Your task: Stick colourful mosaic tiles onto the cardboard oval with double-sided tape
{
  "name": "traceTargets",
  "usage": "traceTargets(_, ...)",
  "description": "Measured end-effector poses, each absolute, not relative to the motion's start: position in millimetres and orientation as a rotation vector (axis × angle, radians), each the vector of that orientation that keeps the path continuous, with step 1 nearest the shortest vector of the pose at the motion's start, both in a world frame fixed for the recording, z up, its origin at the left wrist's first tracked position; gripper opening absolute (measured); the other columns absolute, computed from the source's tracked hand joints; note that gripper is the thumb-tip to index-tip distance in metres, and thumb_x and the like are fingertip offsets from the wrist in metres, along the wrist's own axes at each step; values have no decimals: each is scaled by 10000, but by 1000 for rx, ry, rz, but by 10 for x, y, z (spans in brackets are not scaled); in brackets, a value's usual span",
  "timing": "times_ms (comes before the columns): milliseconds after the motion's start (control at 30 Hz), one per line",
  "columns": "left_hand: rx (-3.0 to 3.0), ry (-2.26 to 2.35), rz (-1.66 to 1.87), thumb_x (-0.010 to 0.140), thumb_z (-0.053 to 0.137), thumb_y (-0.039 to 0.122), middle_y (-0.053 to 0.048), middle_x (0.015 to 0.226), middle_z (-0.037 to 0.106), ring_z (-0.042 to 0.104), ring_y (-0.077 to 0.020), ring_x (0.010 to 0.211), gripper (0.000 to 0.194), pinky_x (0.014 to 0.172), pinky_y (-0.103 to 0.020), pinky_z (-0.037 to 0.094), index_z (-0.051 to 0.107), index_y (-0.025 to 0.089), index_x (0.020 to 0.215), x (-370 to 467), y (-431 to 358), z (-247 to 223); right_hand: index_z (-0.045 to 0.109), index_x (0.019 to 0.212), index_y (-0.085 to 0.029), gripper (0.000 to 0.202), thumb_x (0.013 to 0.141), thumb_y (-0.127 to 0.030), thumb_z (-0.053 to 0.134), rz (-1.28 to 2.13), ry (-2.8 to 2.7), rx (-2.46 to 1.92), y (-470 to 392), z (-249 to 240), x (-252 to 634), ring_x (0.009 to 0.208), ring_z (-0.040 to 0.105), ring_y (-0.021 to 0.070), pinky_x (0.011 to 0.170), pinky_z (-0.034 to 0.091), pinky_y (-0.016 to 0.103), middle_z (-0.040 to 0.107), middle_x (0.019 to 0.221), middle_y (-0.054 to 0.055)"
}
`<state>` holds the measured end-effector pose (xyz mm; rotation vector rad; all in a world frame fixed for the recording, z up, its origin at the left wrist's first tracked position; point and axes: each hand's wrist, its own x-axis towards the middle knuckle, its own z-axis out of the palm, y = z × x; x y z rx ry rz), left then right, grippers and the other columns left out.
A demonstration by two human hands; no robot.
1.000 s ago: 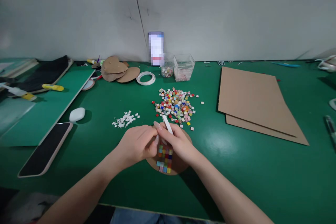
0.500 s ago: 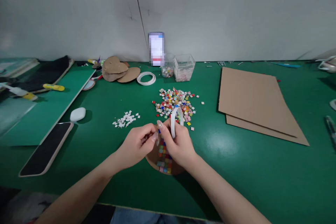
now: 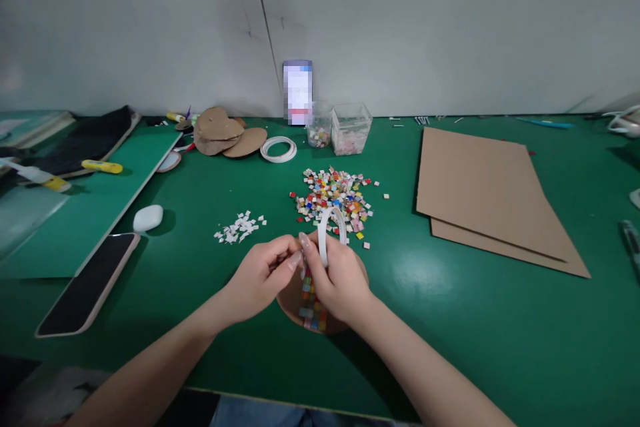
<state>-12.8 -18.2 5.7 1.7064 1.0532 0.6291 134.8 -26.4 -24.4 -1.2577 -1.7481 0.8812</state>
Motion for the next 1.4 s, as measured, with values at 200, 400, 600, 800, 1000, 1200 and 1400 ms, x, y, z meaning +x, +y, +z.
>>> traceTargets(200,1670,1019,623,866,377,227,62,578,358,308,-75,536,188,496,-201,264,413,174,689,-146,-170,48,433,686,-198,269,921,-306,356,878,-1720,-1234,-268,-232,1335,498,428,101,505,322,218,469,564,-35)
traceTargets(400,1599,981,594,867,363,260,57,585,344,301,-83,541,196,498,-214,258,449,171,715,-167,-166,76,428,674,-200,279,920,-308,352,851,-1739,-1266,-270,-250,1349,496,431,105,512,322,230,469,560,-34)
traceTargets(600,1561,1007,585,845,386,249,43,621,389,346,-93,588,173,531,-216,286,450,172,703,-145,-142,57,454,703,-202,247,913,-293,361,802,-1798,-1279,-280,-248,1355,516,464,117,519,335,231,503,584,-21)
traceTargets(800,1510,999,581,839,394,239,57,601,348,312,-86,561,163,520,-214,274,411,181,688,-143,-143,49,449,705,-203,251,917,-293,350,770,-1826,-1277,-275,-258,1334,515,462,120,515,335,232,495,582,-16)
traceTargets(1000,1498,1004,589,837,398,233,59,594,354,318,-87,557,168,519,-213,274,395,184,676,-152,-160,54,409,652,-203,283,919,-265,342,790,-1779,-1221,-281,-236,1296,486,448,104,482,321,220,483,559,-25)
traceTargets(1200,1505,1024,585,828,404,229,54,589,396,348,-86,549,154,516,-208,282,430,179,685,-148,-166,75,418,660,-206,295,928,-288,326,881,-1676,-1190,-290,-216,1291,495,454,112,499,341,235,490,555,-21)
traceTargets(1400,1421,923,619,842,386,254,65,573,356,289,-71,504,186,495,-204,261,456,168,693,-149,-157,106,436,655,-203,308,926,-302,331,932,-1649,-1168,-303,-186,1307,500,447,109,479,323,233,493,557,-20)
